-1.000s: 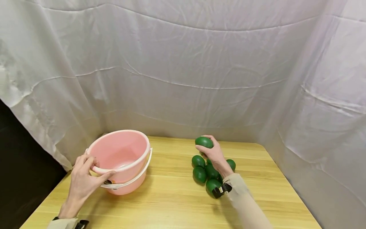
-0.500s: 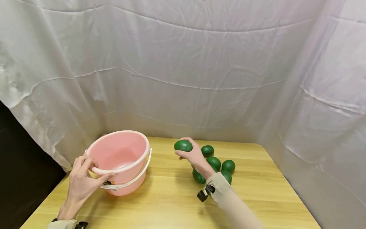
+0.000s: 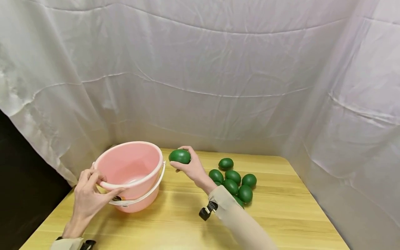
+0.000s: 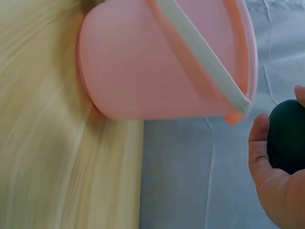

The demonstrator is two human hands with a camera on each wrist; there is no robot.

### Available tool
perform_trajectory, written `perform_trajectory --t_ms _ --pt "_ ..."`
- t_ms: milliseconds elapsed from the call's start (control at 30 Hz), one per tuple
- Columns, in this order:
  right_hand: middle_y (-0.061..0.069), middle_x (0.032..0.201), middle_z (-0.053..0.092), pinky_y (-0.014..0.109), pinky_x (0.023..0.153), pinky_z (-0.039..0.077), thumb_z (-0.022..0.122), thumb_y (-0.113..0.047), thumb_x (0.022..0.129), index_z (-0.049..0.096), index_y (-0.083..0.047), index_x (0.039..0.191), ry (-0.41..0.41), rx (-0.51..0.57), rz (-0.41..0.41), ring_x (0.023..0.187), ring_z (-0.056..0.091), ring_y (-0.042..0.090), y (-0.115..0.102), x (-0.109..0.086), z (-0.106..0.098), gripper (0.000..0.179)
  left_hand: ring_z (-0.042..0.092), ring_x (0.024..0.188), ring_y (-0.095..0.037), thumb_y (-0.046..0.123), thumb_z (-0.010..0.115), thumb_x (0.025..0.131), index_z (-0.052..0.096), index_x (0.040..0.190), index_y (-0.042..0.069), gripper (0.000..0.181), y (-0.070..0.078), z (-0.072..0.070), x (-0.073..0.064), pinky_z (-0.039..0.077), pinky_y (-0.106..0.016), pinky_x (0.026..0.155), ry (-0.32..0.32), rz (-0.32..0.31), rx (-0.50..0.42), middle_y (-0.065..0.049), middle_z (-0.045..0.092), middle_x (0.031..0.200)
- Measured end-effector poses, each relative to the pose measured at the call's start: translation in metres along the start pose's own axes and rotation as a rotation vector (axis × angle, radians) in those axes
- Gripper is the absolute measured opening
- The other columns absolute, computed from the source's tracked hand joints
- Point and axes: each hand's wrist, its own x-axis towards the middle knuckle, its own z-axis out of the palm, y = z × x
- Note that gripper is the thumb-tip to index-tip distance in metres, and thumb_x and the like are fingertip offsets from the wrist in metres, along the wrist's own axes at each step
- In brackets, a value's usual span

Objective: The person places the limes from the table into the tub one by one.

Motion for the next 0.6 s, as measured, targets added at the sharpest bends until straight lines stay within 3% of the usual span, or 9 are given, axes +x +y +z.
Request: perform_trajectory --t_ms 67,167,300,467,600 --pt "0.010 0.121 0.056 0.040 0.076 0.059 0.080 -0.021 0.082 0.050 -0.022 0.125 -0.007 -0.004 -0.014 0.093 0.063 0.022 0.000 0.002 0.007 0.052 0.038 0.095 0.001 0.077 0.069 0.066 0.056 0.073 0.001 0.078 -0.001 0.000 0.000 0.029 -0.007 0.076 0.005 0.004 0.003 -0.014 0.051 0.085" --pt "0.007 0.119 0.058 0.039 0.079 0.059 0.081 -0.022 0.081 0.052 -0.024 0.123 0.000 -0.027 -0.027 0.094 0.063 0.021 0.002 0.004 0.015 0.051 0.039 0.097 0.002 0.076 0.070 0.066 0.056 0.072 0.001 0.076 0.000 0.000 0.000 0.035 -0.005 0.092 0.016 0.013 -0.003 -0.015 0.051 0.085" --pt "0.003 0.117 0.059 0.036 0.081 0.056 0.082 -0.027 0.080 0.055 -0.027 0.121 0.024 -0.084 -0.049 0.097 0.062 0.019 0.000 0.006 0.022 0.050 0.040 0.097 0.002 0.075 0.072 0.066 0.055 0.069 0.002 0.075 0.000 0.001 0.000 0.034 -0.009 0.106 0.034 0.028 -0.006 -0.015 0.051 0.084" --pt "-0.002 0.115 0.062 0.035 0.081 0.055 0.084 -0.031 0.077 0.059 -0.032 0.118 0.049 -0.143 -0.069 0.098 0.062 0.016 -0.005 0.009 0.028 0.049 0.040 0.091 0.001 0.074 0.072 0.066 0.057 0.069 0.001 0.075 0.000 0.001 0.000 0.036 -0.005 0.096 0.048 0.040 -0.013 -0.016 0.052 0.083" --pt "-0.004 0.114 0.063 0.034 0.080 0.055 0.085 -0.033 0.075 0.061 -0.034 0.117 0.051 -0.172 -0.095 0.097 0.062 0.014 -0.009 0.012 0.035 0.048 0.040 0.089 0.001 0.073 0.073 0.067 0.058 0.070 0.000 0.075 -0.001 0.001 0.000 0.036 -0.006 0.098 0.059 0.053 -0.020 -0.016 0.052 0.082"
